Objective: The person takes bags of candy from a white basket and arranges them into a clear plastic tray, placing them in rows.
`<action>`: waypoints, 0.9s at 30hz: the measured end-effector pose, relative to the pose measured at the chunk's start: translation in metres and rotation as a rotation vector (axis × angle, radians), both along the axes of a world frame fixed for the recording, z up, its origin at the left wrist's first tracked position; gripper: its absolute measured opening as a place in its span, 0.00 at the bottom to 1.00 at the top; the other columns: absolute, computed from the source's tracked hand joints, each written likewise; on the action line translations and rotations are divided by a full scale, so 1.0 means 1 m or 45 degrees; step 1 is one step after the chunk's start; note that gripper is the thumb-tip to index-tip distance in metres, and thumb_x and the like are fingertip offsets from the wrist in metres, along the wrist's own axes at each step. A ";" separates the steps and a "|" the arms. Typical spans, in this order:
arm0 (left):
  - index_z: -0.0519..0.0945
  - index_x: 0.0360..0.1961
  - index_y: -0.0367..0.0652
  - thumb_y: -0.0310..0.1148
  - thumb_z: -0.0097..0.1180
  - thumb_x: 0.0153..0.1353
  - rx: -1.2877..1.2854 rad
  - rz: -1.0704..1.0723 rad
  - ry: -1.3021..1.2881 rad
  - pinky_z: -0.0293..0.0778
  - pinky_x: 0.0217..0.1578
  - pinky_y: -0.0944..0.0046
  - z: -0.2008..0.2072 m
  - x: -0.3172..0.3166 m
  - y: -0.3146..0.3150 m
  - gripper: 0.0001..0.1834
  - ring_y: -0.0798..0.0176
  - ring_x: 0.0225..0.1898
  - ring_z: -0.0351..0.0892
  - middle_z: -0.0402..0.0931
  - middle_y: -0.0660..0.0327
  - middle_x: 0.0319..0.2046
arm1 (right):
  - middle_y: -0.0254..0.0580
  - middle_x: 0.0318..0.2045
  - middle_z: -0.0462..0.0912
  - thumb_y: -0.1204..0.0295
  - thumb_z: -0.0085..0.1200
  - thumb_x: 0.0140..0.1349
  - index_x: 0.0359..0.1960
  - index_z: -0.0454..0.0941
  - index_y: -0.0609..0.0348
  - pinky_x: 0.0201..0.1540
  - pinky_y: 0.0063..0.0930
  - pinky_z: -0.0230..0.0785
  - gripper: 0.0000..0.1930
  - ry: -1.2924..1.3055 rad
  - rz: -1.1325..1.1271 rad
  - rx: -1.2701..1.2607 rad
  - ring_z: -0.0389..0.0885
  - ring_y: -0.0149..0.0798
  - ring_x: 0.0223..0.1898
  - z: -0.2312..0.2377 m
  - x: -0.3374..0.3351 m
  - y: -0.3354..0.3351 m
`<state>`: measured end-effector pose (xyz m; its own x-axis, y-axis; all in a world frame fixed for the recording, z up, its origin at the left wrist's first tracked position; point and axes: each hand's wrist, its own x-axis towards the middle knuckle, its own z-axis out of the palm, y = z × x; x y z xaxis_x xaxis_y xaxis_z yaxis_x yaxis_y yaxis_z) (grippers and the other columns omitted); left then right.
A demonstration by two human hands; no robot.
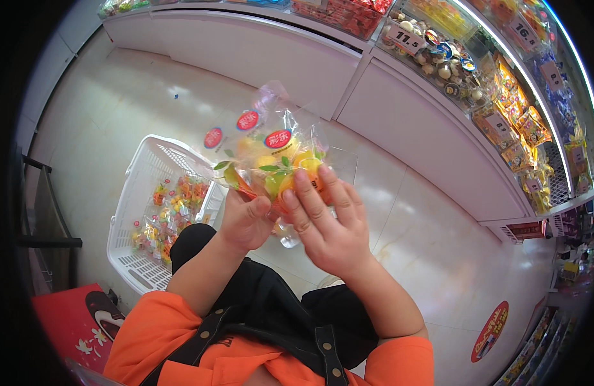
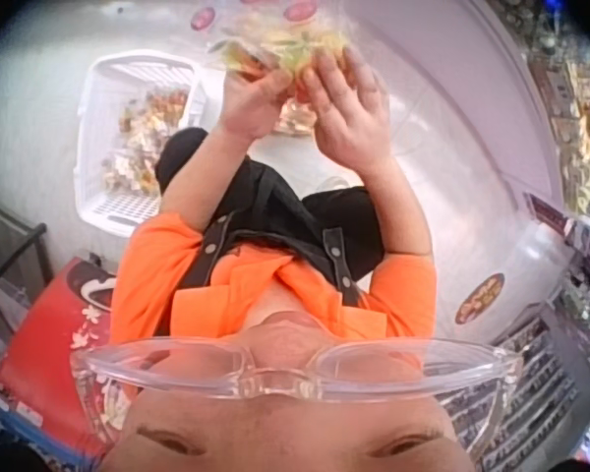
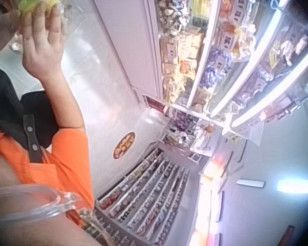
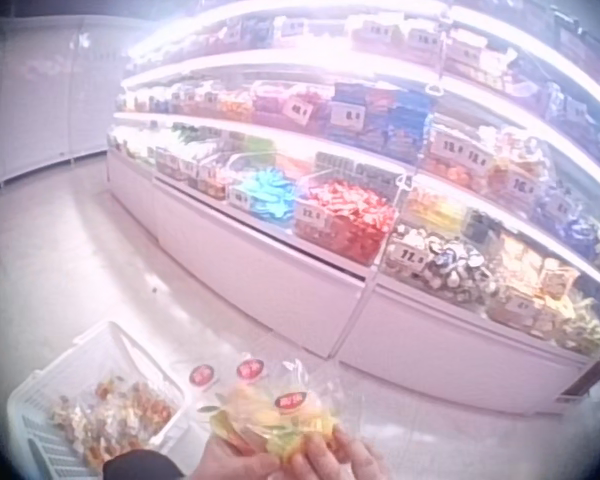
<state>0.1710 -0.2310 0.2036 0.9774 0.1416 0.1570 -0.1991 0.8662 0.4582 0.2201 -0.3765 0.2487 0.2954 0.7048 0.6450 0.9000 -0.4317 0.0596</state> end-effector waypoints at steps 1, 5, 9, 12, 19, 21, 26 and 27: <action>0.62 0.55 0.40 0.26 0.56 0.53 0.102 0.040 0.017 0.70 0.50 0.59 -0.001 0.001 0.003 0.27 0.60 0.52 0.69 0.67 0.55 0.51 | 0.43 0.49 0.74 0.72 0.51 0.52 0.42 0.77 0.56 0.48 0.37 0.63 0.14 0.054 0.021 -0.030 0.69 0.50 0.52 0.000 -0.003 0.002; 0.64 0.51 0.37 0.17 0.51 0.49 0.038 0.186 0.211 0.69 0.49 0.63 0.005 0.002 0.012 0.26 0.62 0.49 0.71 0.70 0.57 0.46 | 0.46 0.51 0.73 0.71 0.54 0.47 0.44 0.76 0.61 0.49 0.37 0.64 0.19 0.492 0.318 -0.070 0.69 0.53 0.53 0.009 0.005 -0.008; 0.64 0.50 0.36 0.14 0.49 0.45 0.480 0.153 0.368 0.68 0.49 0.63 0.001 0.001 0.007 0.27 0.64 0.48 0.71 0.69 0.59 0.45 | 0.47 0.52 0.70 0.70 0.64 0.41 0.50 0.70 0.63 0.48 0.37 0.66 0.30 0.706 0.039 0.469 0.70 0.52 0.50 -0.002 0.012 -0.012; 0.65 0.50 0.35 0.12 0.51 0.43 0.453 0.079 0.293 0.69 0.48 0.62 0.004 0.000 0.006 0.29 0.62 0.47 0.72 0.71 0.57 0.44 | 0.45 0.48 0.71 0.70 0.65 0.40 0.54 0.65 0.61 0.47 0.34 0.65 0.35 0.944 -0.156 0.315 0.70 0.47 0.46 0.023 0.014 -0.010; 0.66 0.49 0.36 0.14 0.54 0.46 0.372 -0.115 0.449 0.74 0.41 0.62 0.004 0.008 0.002 0.26 0.61 0.44 0.75 0.72 0.56 0.44 | 0.37 0.21 0.73 0.69 0.66 0.37 0.31 0.76 0.59 0.32 0.32 0.62 0.18 0.957 -0.242 0.056 0.68 0.41 0.28 0.018 0.031 -0.026; 0.68 0.48 0.38 0.19 0.55 0.49 0.294 -0.057 0.543 0.75 0.35 0.66 0.007 0.009 0.004 0.23 0.63 0.41 0.76 0.74 0.59 0.41 | 0.38 0.19 0.72 0.70 0.66 0.37 0.24 0.77 0.59 0.32 0.32 0.62 0.12 0.916 -0.201 -0.012 0.68 0.41 0.28 0.015 0.042 -0.041; 0.70 0.47 0.44 0.25 0.54 0.53 0.295 0.302 0.866 0.75 0.32 0.65 0.010 0.011 0.025 0.18 0.66 0.39 0.76 0.75 0.64 0.39 | 0.45 0.17 0.75 0.69 0.58 0.45 0.20 0.75 0.62 0.28 0.35 0.65 0.09 1.200 -0.862 0.216 0.72 0.44 0.22 -0.003 0.095 -0.075; 0.70 0.47 0.46 0.25 0.55 0.54 0.273 0.391 0.908 0.75 0.32 0.65 0.008 0.013 0.030 0.18 0.67 0.39 0.76 0.75 0.65 0.39 | 0.46 0.18 0.76 0.68 0.56 0.47 0.21 0.74 0.63 0.28 0.36 0.66 0.09 1.126 -0.968 0.118 0.74 0.45 0.22 -0.019 0.106 -0.078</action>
<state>0.1844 -0.2013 0.2112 0.7749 0.4576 -0.4361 -0.0104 0.6991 0.7150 0.3261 -0.4543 0.2300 0.9925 0.1141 0.0431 0.1199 -0.8467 -0.5184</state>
